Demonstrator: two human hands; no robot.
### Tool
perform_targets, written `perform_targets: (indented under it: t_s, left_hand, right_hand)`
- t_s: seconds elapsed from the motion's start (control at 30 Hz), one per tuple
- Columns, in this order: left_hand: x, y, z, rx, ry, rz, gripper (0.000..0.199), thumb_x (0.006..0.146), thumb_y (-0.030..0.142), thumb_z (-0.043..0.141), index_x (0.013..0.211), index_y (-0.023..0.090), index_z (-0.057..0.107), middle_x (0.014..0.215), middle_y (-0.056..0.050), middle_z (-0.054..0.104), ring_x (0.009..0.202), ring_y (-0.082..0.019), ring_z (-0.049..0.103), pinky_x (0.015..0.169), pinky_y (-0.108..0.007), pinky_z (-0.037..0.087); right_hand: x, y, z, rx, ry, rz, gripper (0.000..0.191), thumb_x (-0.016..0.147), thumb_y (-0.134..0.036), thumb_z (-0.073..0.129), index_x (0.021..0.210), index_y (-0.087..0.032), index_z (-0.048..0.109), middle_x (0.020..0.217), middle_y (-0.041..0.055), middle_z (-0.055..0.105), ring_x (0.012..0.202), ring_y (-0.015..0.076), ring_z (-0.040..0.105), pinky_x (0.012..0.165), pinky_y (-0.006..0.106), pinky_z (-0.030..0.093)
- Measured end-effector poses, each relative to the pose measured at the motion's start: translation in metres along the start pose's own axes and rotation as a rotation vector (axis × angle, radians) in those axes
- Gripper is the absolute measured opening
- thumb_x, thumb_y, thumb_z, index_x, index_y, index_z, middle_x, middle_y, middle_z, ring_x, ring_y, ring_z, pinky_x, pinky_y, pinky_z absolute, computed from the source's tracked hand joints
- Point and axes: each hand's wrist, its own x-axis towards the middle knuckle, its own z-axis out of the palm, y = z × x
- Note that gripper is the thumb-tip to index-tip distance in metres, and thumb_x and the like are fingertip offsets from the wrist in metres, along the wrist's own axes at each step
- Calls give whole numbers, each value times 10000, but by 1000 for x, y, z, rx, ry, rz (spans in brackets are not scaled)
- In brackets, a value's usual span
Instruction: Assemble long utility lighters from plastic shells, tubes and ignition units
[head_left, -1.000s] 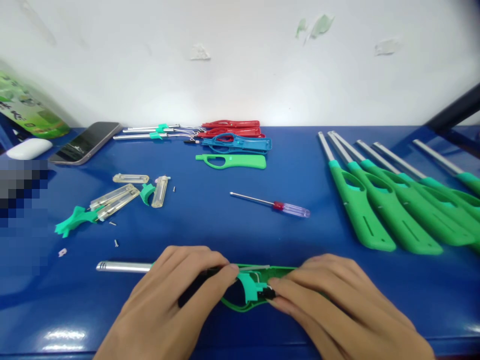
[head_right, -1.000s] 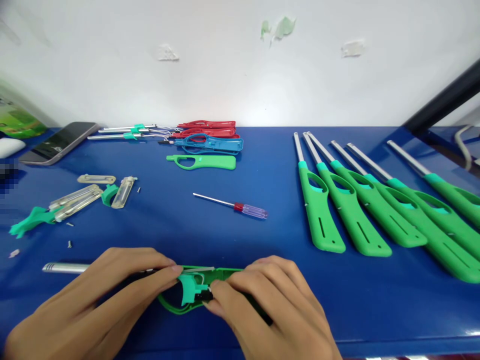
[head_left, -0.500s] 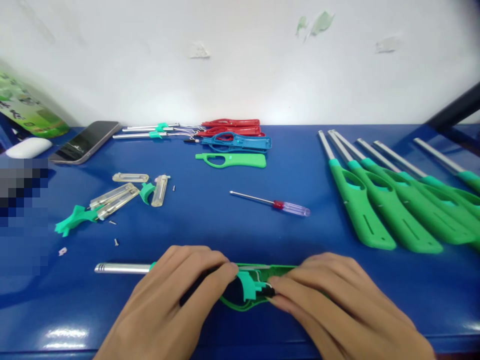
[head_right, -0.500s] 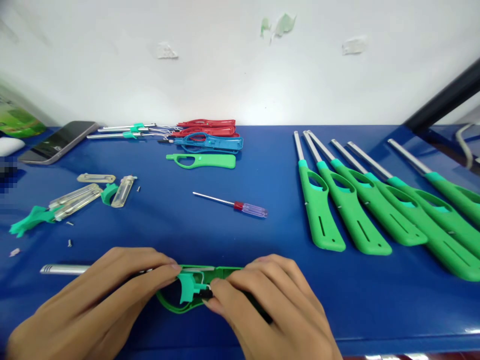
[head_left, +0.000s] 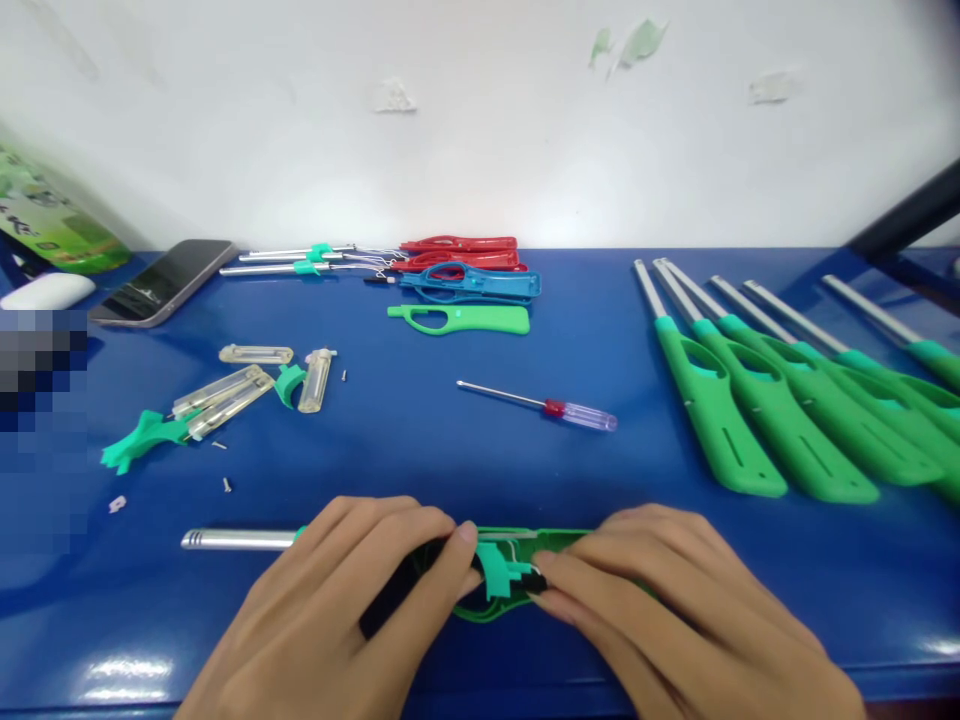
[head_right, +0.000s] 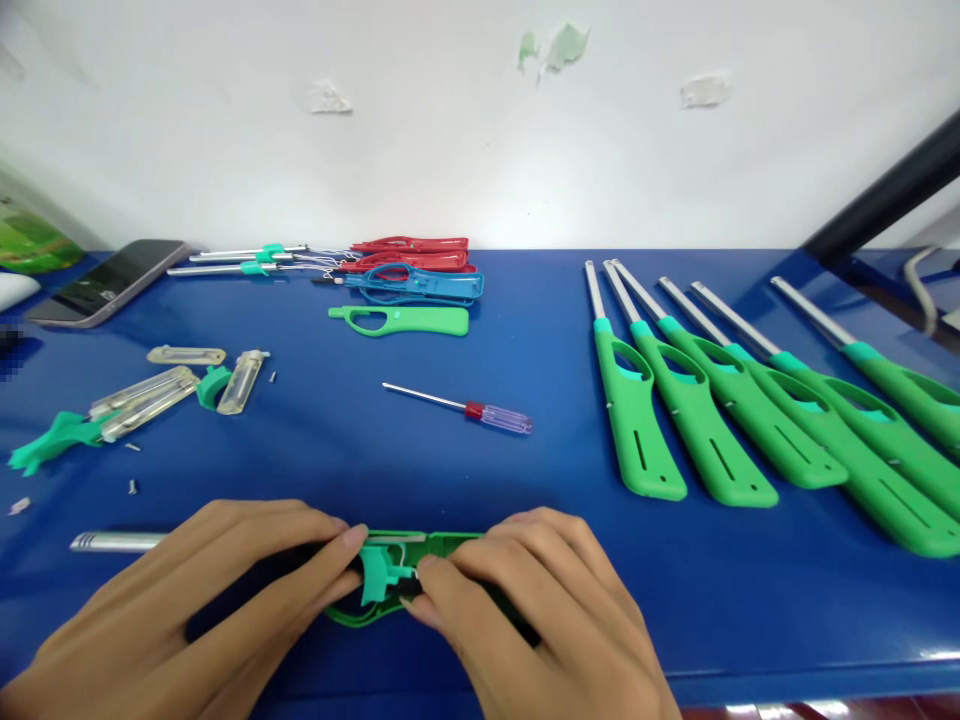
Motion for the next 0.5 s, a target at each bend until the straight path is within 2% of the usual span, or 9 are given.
perform_targets:
  t_s: [0.17, 0.3, 0.5]
  left_hand:
    - [-5, -1, 0, 42, 13, 35, 459, 1153, 325, 278, 1482, 231, 583, 1336, -77, 699, 1255, -265, 643, 1130, -470, 442]
    - [-2, -1, 0, 48, 20, 64, 442, 1162, 332, 286, 1464, 205, 582, 1317, -73, 706, 1270, -238, 618, 1205, -417, 328]
    - [1, 3, 4, 60, 59, 25, 420, 1161, 252, 269, 1364, 221, 635, 1205, -46, 726, 1195, -205, 616, 1244, -366, 263]
  right_hand:
    - [0, -2, 0, -17, 55, -2, 127, 1064, -162, 621, 1053, -207, 739, 927, -38, 758, 844, 103, 676, 893, 280, 495]
    - [2, -3, -3, -132, 7, -112, 226, 1089, -122, 539, 1056, -208, 745, 932, -39, 781, 840, 112, 704, 911, 304, 492]
    - [-1, -14, 5, -206, 111, -42, 190, 1059, -81, 579, 1031, -185, 736, 900, -31, 783, 838, 129, 706, 934, 333, 495]
